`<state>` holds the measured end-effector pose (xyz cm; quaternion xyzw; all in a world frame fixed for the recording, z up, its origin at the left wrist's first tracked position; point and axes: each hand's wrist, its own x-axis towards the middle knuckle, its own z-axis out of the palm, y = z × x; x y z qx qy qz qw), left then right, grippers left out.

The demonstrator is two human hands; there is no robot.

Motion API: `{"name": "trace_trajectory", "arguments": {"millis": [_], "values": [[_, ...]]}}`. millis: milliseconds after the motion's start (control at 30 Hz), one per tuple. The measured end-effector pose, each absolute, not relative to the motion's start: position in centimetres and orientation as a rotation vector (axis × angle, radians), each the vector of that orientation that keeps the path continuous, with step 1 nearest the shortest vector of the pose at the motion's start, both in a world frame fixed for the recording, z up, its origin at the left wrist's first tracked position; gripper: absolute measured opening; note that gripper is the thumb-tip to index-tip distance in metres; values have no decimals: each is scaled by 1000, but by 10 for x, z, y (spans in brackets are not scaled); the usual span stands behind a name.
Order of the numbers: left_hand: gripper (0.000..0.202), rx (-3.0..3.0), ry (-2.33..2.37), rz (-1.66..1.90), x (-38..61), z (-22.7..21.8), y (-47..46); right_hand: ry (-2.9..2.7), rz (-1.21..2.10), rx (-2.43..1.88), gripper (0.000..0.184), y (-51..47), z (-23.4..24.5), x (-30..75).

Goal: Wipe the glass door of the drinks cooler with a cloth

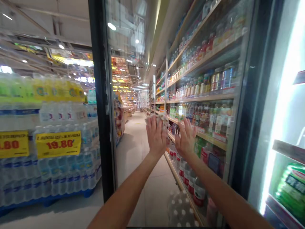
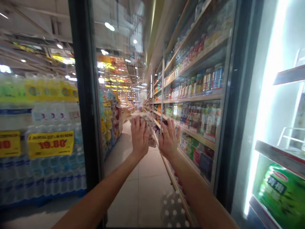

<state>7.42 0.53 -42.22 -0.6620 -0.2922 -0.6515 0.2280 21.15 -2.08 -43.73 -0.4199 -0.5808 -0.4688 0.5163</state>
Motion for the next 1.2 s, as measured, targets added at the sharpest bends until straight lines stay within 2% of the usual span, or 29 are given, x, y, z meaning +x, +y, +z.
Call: {"name": "trace_trajectory", "arguments": {"millis": [133,233,433,600,767,867,1033,1100,1200], "values": [[43,-2005,-750,-1839,74,-427,-9,-1672,-1115,-878,46,-22,-438,189],[41,-1927,-809,-1855,42,-429,-4,-1636,-1138,-949,44,-17,-435,169],[45,-1761,-969,-1533,4,-443,26,-1698,-1275,-940,44,-5,-412,146],[47,-1712,-963,-1457,3,-443,26,-1544,-1354,-986,35,-13,-409,221],[52,-1648,-974,-1480,13,-442,23,-1005,-1165,-1284,48,-28,-408,319],[56,-1644,-949,-1514,27,-440,20,-1075,-1148,-1212,45,-26,-409,306],[45,-1842,-760,-1220,50,-435,14,-1557,-1274,-1048,32,-16,-426,228],[46,-1824,-766,-1200,54,-434,14,-1600,-1295,-1071,32,-17,-431,231],[47,-1840,-769,-1213,55,-436,17,-1357,-1255,-1209,32,-23,-432,285]]}}
